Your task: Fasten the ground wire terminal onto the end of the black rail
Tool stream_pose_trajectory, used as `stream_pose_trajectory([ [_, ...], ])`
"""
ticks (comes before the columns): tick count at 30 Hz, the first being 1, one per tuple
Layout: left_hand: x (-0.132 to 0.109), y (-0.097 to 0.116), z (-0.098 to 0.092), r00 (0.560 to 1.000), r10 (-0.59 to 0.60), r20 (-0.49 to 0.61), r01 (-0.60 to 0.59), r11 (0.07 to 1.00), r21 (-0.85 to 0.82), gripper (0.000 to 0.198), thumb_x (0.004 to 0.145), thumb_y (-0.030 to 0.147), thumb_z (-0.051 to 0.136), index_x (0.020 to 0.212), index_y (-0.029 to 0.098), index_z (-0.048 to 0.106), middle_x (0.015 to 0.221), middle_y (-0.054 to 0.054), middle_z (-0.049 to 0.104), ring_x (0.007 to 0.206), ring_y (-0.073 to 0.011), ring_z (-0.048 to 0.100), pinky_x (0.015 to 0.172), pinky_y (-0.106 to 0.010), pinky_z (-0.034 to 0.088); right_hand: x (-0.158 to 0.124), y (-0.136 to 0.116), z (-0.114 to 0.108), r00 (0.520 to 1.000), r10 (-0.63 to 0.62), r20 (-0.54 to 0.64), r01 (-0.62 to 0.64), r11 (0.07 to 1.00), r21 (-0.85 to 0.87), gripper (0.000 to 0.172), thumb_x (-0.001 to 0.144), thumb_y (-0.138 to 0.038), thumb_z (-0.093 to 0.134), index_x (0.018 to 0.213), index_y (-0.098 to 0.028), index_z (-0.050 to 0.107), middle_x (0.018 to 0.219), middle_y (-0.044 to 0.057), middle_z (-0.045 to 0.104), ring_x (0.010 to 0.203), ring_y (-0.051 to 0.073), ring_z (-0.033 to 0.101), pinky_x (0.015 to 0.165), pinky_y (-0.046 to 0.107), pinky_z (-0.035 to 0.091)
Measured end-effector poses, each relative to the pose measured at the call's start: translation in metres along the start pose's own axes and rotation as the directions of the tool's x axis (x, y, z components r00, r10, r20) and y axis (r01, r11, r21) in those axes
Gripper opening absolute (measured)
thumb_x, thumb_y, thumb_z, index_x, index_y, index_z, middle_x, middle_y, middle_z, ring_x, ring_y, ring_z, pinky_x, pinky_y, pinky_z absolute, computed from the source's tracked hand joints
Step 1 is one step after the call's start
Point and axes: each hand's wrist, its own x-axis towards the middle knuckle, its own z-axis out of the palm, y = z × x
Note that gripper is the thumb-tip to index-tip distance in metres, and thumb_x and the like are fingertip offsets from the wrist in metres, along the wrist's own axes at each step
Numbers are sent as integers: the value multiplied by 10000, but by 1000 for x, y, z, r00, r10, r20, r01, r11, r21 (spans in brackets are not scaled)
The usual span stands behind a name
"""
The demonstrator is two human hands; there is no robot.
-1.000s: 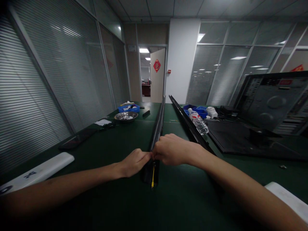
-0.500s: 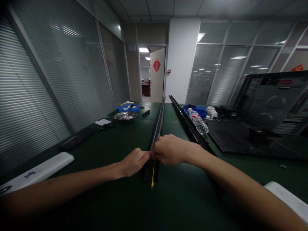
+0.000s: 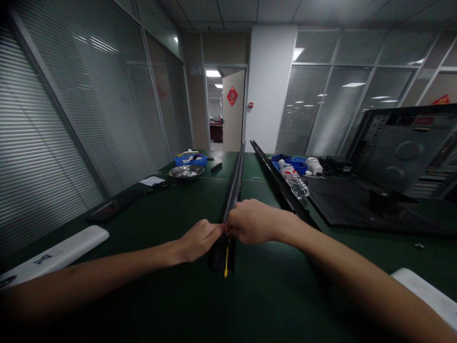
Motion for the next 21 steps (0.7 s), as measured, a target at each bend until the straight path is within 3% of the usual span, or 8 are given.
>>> stream_pose_trajectory([
  [8, -1, 2, -2, 1000, -19, 6, 19, 1000, -10, 564, 1103, 498, 277, 897, 131, 652, 728, -12, 603, 586, -124, 553, 535, -223, 403, -2, 2, -1, 999, -33, -2, 33, 999, 3, 218, 940, -194, 587, 1039, -240, 776, 962, 37, 770, 872, 196, 697, 718, 301, 432],
  [15, 0, 5, -3, 1000, -24, 19, 23, 1000, 20, 580, 1107, 497, 264, 900, 134, 666, 743, -25, 631, 597, -131, 569, 538, -227, 394, -3, 3, -4, 999, -27, 20, 27, 1000, 10, 239, 957, -203, 568, 1033, -256, 788, 919, 31, 773, 862, 198, 697, 716, 307, 416],
  [18, 0, 3, -2, 1000, 4, 2, -4, 996, 87, 612, 1106, 518, 256, 886, 134, 679, 713, -21, 617, 584, -131, 562, 544, -227, 386, -7, 0, -18, 999, -1, 50, 0, 1000, 23, 231, 968, -216, 563, 1015, -228, 789, 902, 43, 773, 820, 201, 698, 697, 313, 415],
  [21, 2, 0, -2, 998, 58, -11, -56, 988, 144, 668, 1102, 550, 219, 891, 142, 703, 692, -17, 614, 581, -135, 566, 565, -232, 388, -27, -13, -43, 995, -53, 87, 38, 986, 160, 272, 982, -198, 564, 1156, -244, 768, 948, 35, 783, 836, 183, 710, 750, 295, 452],
])
